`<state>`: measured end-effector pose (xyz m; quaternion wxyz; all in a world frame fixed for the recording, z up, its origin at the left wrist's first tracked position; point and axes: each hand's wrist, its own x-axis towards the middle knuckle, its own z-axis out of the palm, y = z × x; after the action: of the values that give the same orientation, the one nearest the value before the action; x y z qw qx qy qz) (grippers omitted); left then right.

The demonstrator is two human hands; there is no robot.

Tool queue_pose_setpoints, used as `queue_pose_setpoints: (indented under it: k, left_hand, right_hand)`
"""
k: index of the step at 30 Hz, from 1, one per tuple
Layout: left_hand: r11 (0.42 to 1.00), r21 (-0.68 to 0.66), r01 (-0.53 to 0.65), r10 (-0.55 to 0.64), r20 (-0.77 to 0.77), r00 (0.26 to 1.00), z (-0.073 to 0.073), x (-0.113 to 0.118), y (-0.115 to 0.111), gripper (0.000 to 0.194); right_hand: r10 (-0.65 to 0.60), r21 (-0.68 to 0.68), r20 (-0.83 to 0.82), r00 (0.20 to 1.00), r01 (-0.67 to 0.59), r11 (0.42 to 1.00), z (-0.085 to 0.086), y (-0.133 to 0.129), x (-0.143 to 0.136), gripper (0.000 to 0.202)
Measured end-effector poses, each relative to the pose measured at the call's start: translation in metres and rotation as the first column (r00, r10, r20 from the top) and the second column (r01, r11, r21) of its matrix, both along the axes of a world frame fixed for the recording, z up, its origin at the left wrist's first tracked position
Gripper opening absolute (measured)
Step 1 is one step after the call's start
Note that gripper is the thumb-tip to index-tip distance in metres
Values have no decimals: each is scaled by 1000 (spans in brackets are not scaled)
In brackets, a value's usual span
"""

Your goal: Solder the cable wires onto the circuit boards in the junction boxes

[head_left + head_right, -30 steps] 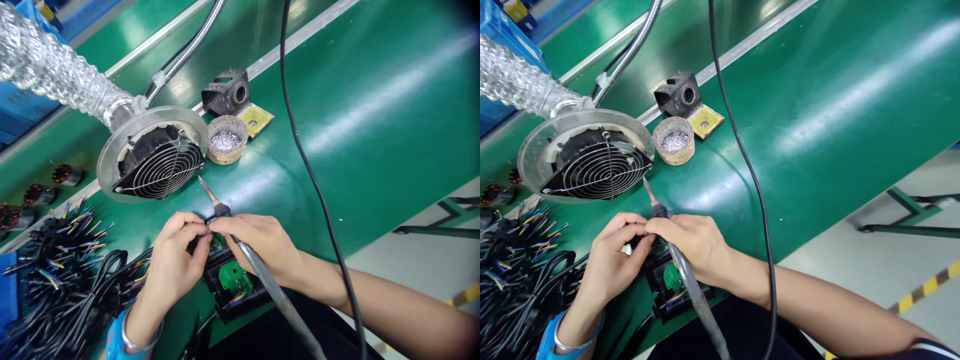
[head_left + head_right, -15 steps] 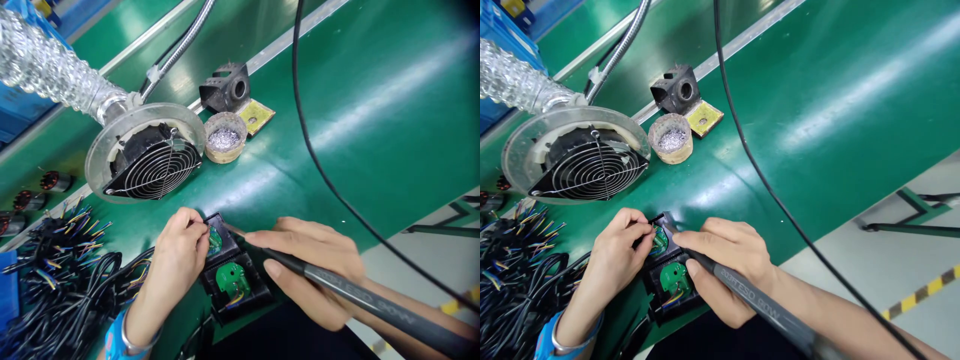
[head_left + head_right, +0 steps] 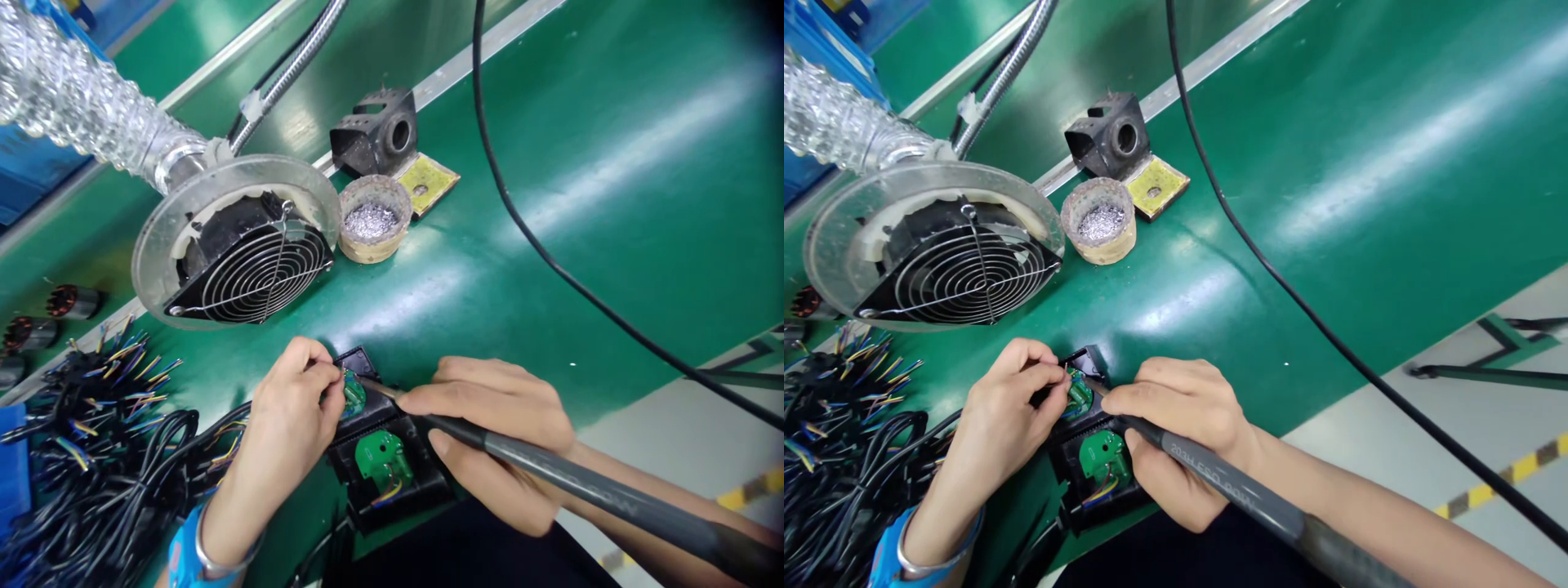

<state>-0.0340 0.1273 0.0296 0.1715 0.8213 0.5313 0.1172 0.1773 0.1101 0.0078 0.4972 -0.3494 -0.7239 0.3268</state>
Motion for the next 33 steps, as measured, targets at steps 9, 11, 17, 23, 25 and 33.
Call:
queue_pose_setpoints:
  k: [9,11,17,23,25,33]
  left_hand:
    - [1000,-5,-14,14,-7,1000,0,1,0,13]
    - [1000,-5,-17,17,-11,1000,0,1,0,13]
    - [1000,7,-10,10,-10,1000,-1,1,1,13]
    - [1000,15,-4,4,-9,1000,0,1,1,13]
    - [1000,15,-4,4,-22,1000,1,1,1,13]
    - [999,26,37,-35,-75,997,2,1,0,15]
  right_hand:
    - [19,47,39,999,-21,999,-2,0,1,30]
    - [10,58,41,999,-12,998,-1,-1,1,30]
    - [-3,84,129,992,-8,996,-4,-4,-1,29]
    - [-26,115,98,995,15,993,-4,-9,4,29]
    - [-34,83,125,992,24,996,-1,-13,10,30]
    - [-177,82,80,981,170,982,1,-14,8,34]
